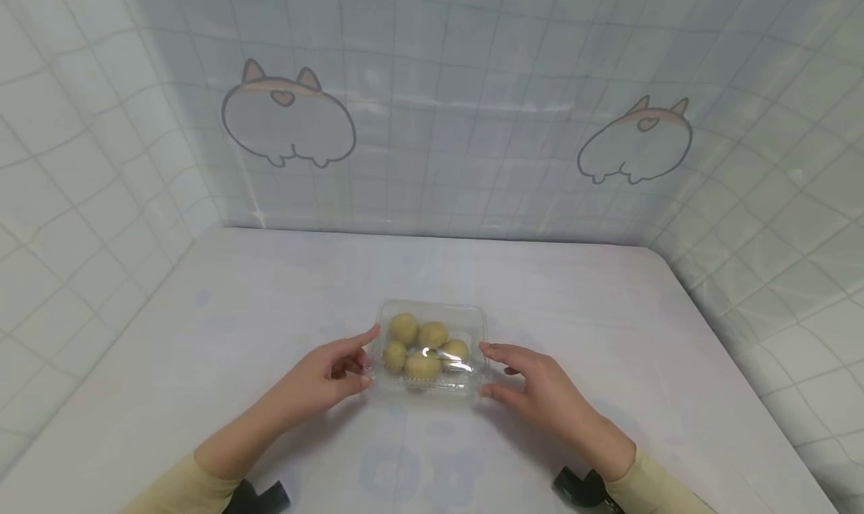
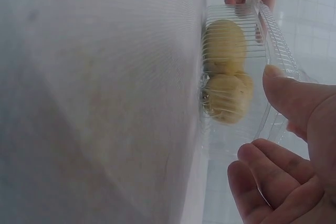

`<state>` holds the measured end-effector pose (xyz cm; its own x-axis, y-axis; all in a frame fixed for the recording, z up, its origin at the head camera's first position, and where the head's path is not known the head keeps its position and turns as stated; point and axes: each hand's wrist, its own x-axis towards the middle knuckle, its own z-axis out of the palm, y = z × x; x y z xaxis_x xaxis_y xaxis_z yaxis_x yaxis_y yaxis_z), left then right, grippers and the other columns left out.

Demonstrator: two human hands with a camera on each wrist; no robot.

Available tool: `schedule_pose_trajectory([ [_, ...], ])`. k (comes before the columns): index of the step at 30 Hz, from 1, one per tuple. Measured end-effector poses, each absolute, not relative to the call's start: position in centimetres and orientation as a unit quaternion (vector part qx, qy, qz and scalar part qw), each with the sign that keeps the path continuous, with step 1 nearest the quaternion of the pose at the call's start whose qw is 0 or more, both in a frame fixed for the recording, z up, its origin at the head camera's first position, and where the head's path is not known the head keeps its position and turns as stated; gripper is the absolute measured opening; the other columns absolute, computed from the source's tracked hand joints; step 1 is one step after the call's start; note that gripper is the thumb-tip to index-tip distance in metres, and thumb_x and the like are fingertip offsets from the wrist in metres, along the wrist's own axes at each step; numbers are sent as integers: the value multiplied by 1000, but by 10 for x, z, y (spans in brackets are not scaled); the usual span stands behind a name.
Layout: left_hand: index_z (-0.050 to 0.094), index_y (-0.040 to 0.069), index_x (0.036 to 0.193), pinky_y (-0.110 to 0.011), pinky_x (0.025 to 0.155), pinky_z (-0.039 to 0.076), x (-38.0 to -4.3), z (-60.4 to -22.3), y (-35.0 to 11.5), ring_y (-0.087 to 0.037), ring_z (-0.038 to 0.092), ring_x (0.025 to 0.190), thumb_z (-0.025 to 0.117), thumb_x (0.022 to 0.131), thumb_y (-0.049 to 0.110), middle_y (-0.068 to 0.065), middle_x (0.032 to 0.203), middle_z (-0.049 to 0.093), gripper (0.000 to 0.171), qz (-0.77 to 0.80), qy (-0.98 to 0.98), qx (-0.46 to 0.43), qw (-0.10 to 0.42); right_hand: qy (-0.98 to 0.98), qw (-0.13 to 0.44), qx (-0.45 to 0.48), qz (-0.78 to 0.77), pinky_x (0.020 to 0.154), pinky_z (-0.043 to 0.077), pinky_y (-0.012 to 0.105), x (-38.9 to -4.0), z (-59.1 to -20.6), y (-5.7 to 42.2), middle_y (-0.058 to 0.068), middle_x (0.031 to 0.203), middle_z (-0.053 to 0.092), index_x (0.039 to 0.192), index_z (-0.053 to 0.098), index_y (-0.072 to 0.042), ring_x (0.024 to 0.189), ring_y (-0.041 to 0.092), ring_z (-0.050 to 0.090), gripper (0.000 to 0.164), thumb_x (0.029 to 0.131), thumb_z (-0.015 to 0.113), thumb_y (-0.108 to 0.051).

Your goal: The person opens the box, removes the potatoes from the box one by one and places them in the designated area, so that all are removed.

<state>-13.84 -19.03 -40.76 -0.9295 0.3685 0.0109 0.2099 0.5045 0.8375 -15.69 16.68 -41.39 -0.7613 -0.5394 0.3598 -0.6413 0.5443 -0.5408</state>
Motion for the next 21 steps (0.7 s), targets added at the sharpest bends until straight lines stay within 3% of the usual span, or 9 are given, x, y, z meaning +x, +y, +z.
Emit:
schedule_pose_trajectory([
  [8, 45, 4, 148, -26, 61, 47, -139, -408, -190, -15, 53, 75, 70, 91, 10, -6, 93, 56, 63, 502, 841, 175, 95, -874, 77, 339, 339, 83, 54, 33, -157, -413, 166, -2, 132, 62, 128, 66, -5, 117, 19, 60, 57, 78, 85, -24],
  [21, 36, 10, 153, -27, 66, 49, -139, -409, -188, -18, 60, 79, 70, 91, 10, -9, 96, 58, 70, 535, 824, 160, 98, -887, 72, 318, 326, 85, 52, 30, -157, -412, 166, -5, 134, 61, 133, 63, -12, 117, 16, 59, 59, 80, 83, -30],
])
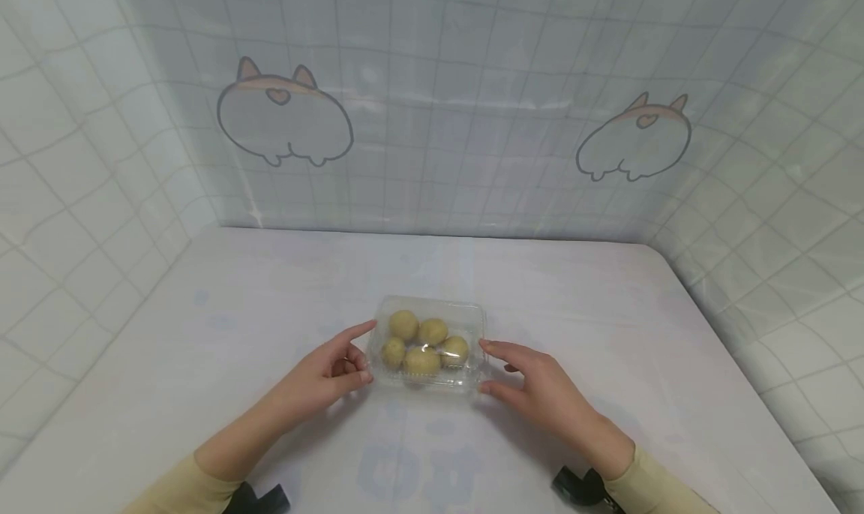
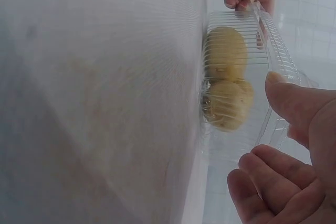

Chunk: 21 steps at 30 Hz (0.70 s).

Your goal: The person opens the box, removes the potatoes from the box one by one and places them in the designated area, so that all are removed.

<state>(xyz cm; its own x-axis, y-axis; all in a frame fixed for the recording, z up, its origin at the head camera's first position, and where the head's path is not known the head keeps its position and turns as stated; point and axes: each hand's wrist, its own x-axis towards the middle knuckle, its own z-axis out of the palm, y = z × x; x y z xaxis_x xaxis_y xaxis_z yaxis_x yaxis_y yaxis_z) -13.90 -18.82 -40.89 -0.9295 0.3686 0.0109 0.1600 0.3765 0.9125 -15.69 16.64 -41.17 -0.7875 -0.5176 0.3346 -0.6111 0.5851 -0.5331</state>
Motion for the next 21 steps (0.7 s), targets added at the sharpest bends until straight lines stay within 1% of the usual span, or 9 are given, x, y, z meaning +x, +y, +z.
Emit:
schedule_pose_trajectory([
  [7, 44, 11, 149, -29, 72, 51, -139, -405, -189, -22, 62, 97, 73, 89, 12, -13, 119, 57, 66, 526, 835, 133, 88, -886, 70, 317, 332, 84, 53, 33, -156, -411, 167, -4, 134, 61, 132, 64, -10, 117, 16, 59, 58, 80, 84, -28],
  [12, 52, 12, 144, -30, 73, 52, -139, -409, -190, -20, 64, 101, 75, 88, 15, -9, 139, 52, 61, 504, 851, 131, 66, -885, 70, 319, 332, 84, 53, 32, -156, -411, 167, -3, 133, 62, 131, 64, -9, 118, 17, 59, 58, 80, 84, -27],
  [14, 54, 9, 142, -29, 74, 52, -140, -411, -190, -18, 64, 101, 76, 88, 15, -5, 145, 48, 59, 491, 858, 138, 56, -884, 69, 319, 333, 84, 53, 32, -156, -411, 167, -3, 133, 62, 131, 64, -9, 118, 17, 59, 57, 81, 84, -27],
  [16, 55, 7, 141, -29, 75, 53, -141, -413, -190, -17, 64, 100, 76, 87, 14, -5, 147, 47, 58, 481, 863, 147, 46, -885, 69, 320, 332, 84, 53, 33, -156, -412, 168, -3, 133, 62, 132, 64, -9, 118, 17, 59, 57, 81, 83, -28],
  [18, 56, 8, 140, -29, 76, 52, -141, -412, -189, -16, 64, 99, 76, 87, 14, -4, 146, 49, 57, 472, 869, 143, 42, -886, 66, 317, 331, 84, 53, 32, -156, -413, 168, -4, 134, 61, 132, 63, -10, 119, 17, 59, 57, 82, 83, -29],
  [21, 57, 13, 141, -30, 68, 53, -141, -410, -189, -16, 66, 93, 76, 87, 17, -6, 134, 60, 57, 468, 873, 123, 51, -888, 66, 316, 328, 84, 53, 32, -156, -414, 168, -4, 134, 61, 133, 63, -10, 118, 17, 59, 57, 83, 82, -30],
])
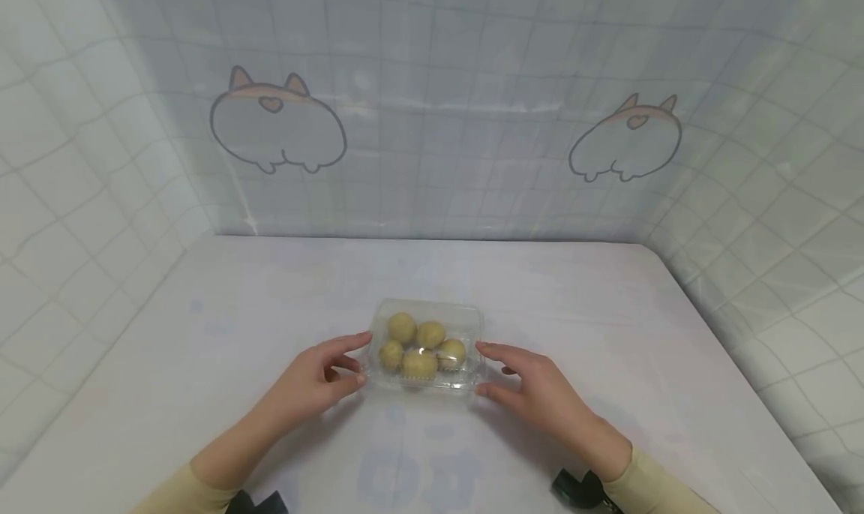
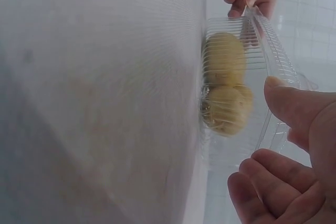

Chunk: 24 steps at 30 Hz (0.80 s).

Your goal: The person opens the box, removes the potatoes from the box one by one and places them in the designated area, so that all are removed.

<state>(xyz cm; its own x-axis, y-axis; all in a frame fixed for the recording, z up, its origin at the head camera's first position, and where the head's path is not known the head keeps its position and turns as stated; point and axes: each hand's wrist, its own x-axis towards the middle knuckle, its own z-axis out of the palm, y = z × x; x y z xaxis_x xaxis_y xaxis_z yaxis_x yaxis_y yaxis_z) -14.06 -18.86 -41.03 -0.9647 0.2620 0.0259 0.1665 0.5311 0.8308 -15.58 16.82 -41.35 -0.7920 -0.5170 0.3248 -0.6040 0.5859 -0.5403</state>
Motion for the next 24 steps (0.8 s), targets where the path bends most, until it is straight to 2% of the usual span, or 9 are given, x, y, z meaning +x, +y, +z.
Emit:
schedule_pose_trajectory([
  [3, 57, 17, 141, -29, 67, 52, -140, -409, -189, -16, 66, 96, 75, 88, 21, -6, 129, 64, 57, 462, 878, 115, 59, -890, 66, 313, 326, 83, 53, 32, -156, -414, 168, -5, 134, 61, 134, 62, -11, 114, 15, 61, 58, 83, 81, -32],
  [9, 56, 13, 141, -27, 76, 51, -141, -409, -189, -18, 64, 110, 74, 90, 18, -2, 136, 60, 55, 452, 880, 137, 50, -891, 66, 312, 322, 84, 53, 31, -156, -413, 168, -6, 135, 60, 134, 63, -12, 111, 15, 63, 58, 83, 81, -31],
  [13, 55, 14, 142, -27, 77, 50, -140, -409, -188, -16, 64, 111, 73, 91, 22, -2, 130, 64, 55, 465, 875, 126, 50, -890, 63, 323, 315, 89, 51, 32, -155, -412, 168, -3, 136, 59, 135, 62, -10, 115, 17, 62, 58, 84, 80, -30],
  [17, 54, 17, 143, -25, 71, 50, -139, -408, -187, -11, 65, 107, 73, 91, 31, 2, 124, 67, 57, 457, 880, 124, 37, -890, 65, 331, 305, 94, 49, 36, -156, -410, 168, -2, 138, 58, 137, 60, -10, 118, 18, 60, 59, 85, 79, -29],
  [24, 54, 20, 143, -25, 71, 50, -137, -406, -188, -7, 64, 107, 74, 89, 38, 7, 126, 66, 60, 434, 892, 121, 43, -890, 68, 333, 302, 94, 49, 37, -158, -409, 170, -3, 138, 58, 138, 59, -12, 120, 18, 59, 58, 86, 79, -29],
])
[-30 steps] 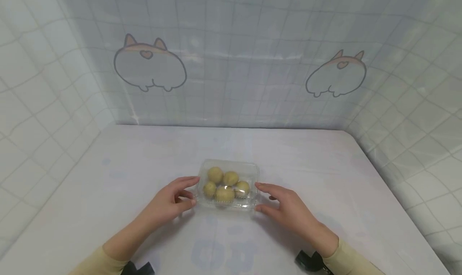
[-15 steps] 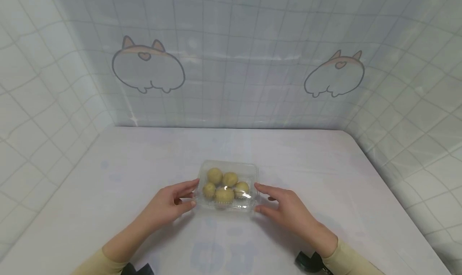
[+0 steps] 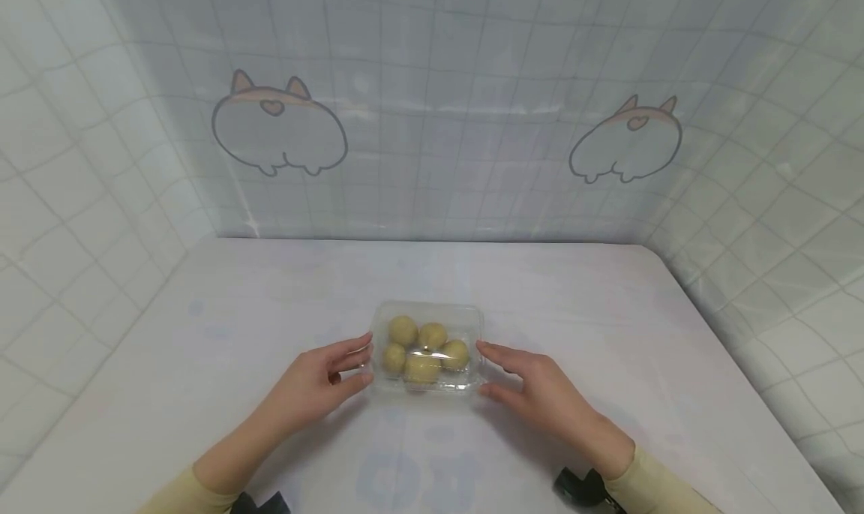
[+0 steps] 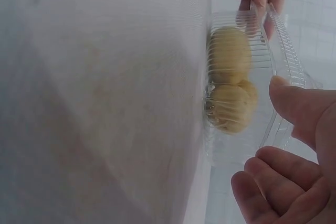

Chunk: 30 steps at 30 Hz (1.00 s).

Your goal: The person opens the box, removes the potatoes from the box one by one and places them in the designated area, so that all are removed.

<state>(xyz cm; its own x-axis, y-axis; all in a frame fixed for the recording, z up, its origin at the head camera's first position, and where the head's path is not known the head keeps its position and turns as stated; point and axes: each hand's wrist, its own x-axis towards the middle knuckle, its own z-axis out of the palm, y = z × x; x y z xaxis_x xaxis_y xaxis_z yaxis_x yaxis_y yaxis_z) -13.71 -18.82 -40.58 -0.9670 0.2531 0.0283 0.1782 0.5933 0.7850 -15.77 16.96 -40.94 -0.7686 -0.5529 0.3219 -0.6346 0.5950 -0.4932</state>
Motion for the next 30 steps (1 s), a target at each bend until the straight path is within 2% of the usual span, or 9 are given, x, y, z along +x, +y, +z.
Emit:
schedule_pose_trajectory([
  [5, 55, 22, 142, -26, 67, 49, -137, -403, -189, -8, 65, 93, 73, 88, 44, 7, 125, 67, 60, 431, 893, 121, 44, -892, 71, 324, 306, 92, 49, 32, -158, -408, 171, -7, 137, 57, 138, 60, -15, 118, 15, 59, 59, 84, 80, -30],
  [13, 59, 25, 137, -26, 65, 48, -137, -399, -189, -8, 60, 78, 72, 85, 54, 8, 120, 69, 61, 411, 903, 124, 23, -887, 84, 325, 318, 87, 52, 30, -159, -407, 173, -6, 137, 59, 138, 60, -14, 118, 15, 59, 61, 84, 81, -29],
  [15, 60, 26, 136, -27, 64, 48, -137, -398, -189, -8, 61, 79, 72, 84, 55, 8, 120, 69, 61, 410, 903, 123, 18, -885, 90, 327, 320, 86, 52, 29, -159, -407, 174, -4, 136, 60, 138, 60, -14, 117, 15, 59, 61, 84, 81, -30],
  [22, 60, 25, 136, -26, 69, 49, -140, -397, -191, -6, 65, 104, 70, 85, 57, 11, 118, 69, 61, 406, 904, 134, 4, -881, 109, 326, 326, 83, 53, 28, -160, -403, 175, -1, 136, 59, 138, 60, -14, 117, 17, 59, 55, 87, 78, -29],
  [30, 63, 25, 132, -27, 71, 50, -146, -392, -194, -3, 65, 95, 71, 85, 54, 12, 117, 68, 56, 399, 904, 150, -27, -876, 134, 318, 336, 83, 53, 30, -165, -395, 175, -5, 132, 62, 130, 67, -13, 117, 13, 59, 47, 88, 77, -31],
])
